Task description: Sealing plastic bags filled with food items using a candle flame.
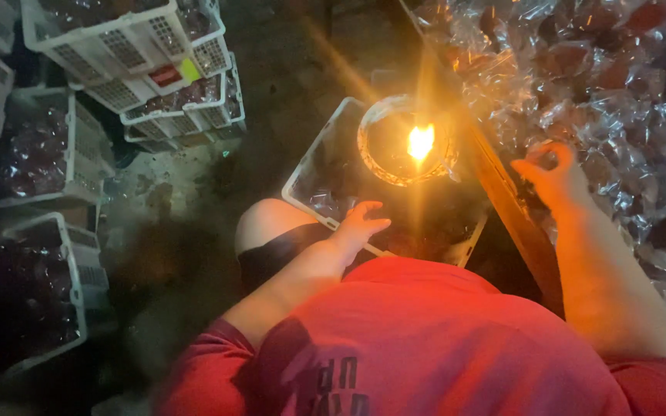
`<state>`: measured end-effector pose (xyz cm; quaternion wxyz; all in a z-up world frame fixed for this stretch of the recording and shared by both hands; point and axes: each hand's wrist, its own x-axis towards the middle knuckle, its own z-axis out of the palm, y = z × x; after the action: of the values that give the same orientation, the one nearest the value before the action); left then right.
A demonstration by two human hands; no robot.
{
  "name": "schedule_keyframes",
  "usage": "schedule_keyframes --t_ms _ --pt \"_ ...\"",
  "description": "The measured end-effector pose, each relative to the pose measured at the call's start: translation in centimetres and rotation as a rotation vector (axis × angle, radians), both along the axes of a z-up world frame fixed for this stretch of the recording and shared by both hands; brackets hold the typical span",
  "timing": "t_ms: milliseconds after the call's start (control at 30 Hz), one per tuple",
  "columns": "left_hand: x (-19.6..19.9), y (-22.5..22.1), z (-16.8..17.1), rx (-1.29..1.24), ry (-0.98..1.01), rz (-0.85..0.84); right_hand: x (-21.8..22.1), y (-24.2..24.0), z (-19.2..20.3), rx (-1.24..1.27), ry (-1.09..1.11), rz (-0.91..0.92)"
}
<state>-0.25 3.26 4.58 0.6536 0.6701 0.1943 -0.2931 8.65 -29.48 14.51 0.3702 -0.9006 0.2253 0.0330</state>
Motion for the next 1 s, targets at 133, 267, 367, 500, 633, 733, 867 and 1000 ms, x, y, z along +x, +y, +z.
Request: schedule_keyframes --t_ms 133,267,367,500,633,733,867,1000 --pt "0.0 0.2 -0.5 -0.073 -0.011 0.06 -0.1 -1.2 2.5 0.184 -0.049 -0.252" --pt "0.0 0.0 -0.4 -0.063 0.013 0.047 1.7 -6.2 1.6 -0.275 0.068 -0.017" --pt "0.4 -0.2 -1.1 -0.073 0.004 0.04 3.2 -7.5 3.2 -0.35 0.117 -0.006" --pt "0.5 -0.5 -2.8 -0.114 -0.015 0.056 2.7 -8.3 5.2 0.065 -0.006 -0.244" --pt "0.6 -0.5 -2.9 -0.1 -0.02 0.086 6.3 -11.4 -0.7 0.676 -0.573 -0.179" --pt "0.2 -0.3 -1.3 -0.113 0.013 0.071 4.2 -4.4 1.4 -0.088 -0.199 -0.19" --pt "0.4 -0.4 -1.5 -0.092 0.012 0.008 -1.1 4.8 5.1 -0.278 0.195 0.11" --pt "0.4 -0.2 -1.5 -0.089 0.024 -0.023 0.7 2.0 0.7 -0.134 0.049 0.124"
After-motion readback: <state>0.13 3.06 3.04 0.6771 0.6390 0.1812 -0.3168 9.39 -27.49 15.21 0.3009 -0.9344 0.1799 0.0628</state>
